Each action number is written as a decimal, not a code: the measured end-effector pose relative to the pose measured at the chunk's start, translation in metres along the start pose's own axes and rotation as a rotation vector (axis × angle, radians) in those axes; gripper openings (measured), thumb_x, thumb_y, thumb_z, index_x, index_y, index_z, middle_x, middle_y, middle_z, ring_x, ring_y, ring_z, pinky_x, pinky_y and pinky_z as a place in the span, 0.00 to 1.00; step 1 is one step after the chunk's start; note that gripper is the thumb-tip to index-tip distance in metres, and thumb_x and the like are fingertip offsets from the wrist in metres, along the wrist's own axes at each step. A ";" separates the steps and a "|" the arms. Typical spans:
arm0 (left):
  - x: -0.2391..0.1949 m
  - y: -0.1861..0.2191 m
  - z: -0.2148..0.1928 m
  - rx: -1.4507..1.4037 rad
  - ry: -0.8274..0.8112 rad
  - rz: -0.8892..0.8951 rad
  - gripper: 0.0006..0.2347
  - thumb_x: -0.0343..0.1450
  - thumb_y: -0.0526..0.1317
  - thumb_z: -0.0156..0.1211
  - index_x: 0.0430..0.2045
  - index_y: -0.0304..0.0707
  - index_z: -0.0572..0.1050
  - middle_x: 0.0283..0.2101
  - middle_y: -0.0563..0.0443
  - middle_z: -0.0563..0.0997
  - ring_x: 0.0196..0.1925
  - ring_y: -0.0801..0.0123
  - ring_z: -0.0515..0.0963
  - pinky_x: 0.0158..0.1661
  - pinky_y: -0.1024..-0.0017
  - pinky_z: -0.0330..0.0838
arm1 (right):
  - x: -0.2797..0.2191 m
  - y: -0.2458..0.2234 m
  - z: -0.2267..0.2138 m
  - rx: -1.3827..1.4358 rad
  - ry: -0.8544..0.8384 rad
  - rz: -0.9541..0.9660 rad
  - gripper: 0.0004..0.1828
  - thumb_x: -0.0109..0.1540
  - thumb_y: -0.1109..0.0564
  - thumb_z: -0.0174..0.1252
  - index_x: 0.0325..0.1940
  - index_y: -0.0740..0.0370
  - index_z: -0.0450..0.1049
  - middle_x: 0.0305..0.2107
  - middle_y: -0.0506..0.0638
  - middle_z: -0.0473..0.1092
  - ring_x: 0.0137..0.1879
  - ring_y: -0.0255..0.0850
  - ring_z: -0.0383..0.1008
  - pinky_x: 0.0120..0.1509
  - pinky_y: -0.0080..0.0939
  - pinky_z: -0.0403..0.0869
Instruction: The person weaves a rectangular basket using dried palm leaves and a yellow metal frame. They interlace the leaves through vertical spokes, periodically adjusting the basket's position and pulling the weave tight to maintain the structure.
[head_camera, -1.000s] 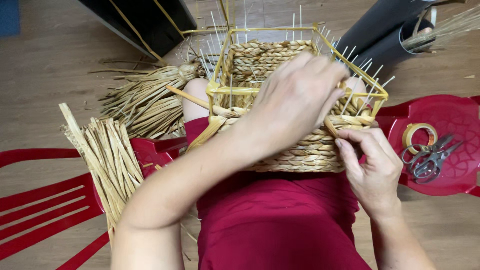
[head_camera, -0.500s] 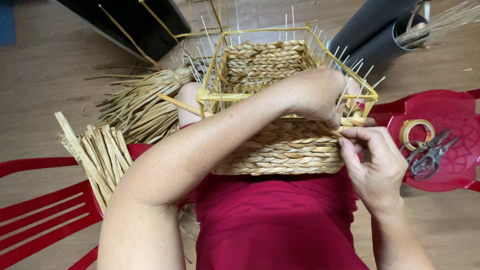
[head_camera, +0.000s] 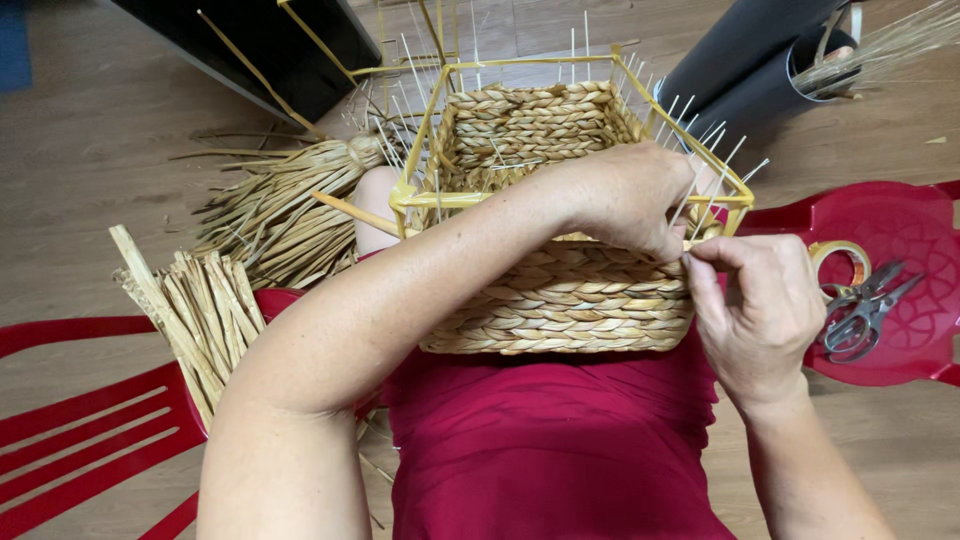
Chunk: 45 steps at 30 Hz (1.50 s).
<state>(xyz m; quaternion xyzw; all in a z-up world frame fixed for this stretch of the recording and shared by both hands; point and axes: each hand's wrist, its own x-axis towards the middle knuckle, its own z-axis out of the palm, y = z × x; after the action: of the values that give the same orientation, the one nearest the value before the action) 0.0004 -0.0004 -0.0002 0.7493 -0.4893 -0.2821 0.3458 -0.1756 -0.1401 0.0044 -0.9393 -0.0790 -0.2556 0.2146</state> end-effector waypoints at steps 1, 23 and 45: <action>0.001 0.000 0.000 0.019 -0.014 -0.012 0.11 0.59 0.42 0.70 0.30 0.40 0.80 0.31 0.45 0.85 0.37 0.57 0.85 0.41 0.63 0.79 | -0.002 0.001 0.002 0.012 0.010 0.002 0.12 0.64 0.68 0.71 0.47 0.63 0.76 0.36 0.52 0.72 0.43 0.46 0.73 0.48 0.42 0.70; -0.025 -0.009 -0.036 -0.517 -0.252 -0.208 0.16 0.69 0.49 0.58 0.42 0.39 0.83 0.40 0.49 0.85 0.32 0.70 0.82 0.37 0.69 0.81 | -0.026 -0.016 0.008 -0.103 -0.132 -0.018 0.28 0.62 0.64 0.67 0.67 0.60 0.73 0.48 0.55 0.68 0.53 0.51 0.68 0.55 0.49 0.68; 0.036 -0.066 -0.008 -0.753 -0.746 -0.203 0.04 0.71 0.36 0.67 0.36 0.35 0.83 0.31 0.56 0.84 0.30 0.79 0.80 0.31 0.80 0.76 | -0.030 -0.005 0.013 0.243 -0.053 0.140 0.25 0.60 0.68 0.66 0.61 0.62 0.75 0.46 0.56 0.67 0.52 0.46 0.69 0.56 0.43 0.71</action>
<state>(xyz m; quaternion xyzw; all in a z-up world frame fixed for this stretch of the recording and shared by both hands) 0.0554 -0.0134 -0.0505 0.4662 -0.3691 -0.7168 0.3642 -0.1965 -0.1314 -0.0194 -0.9161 -0.0492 -0.2036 0.3420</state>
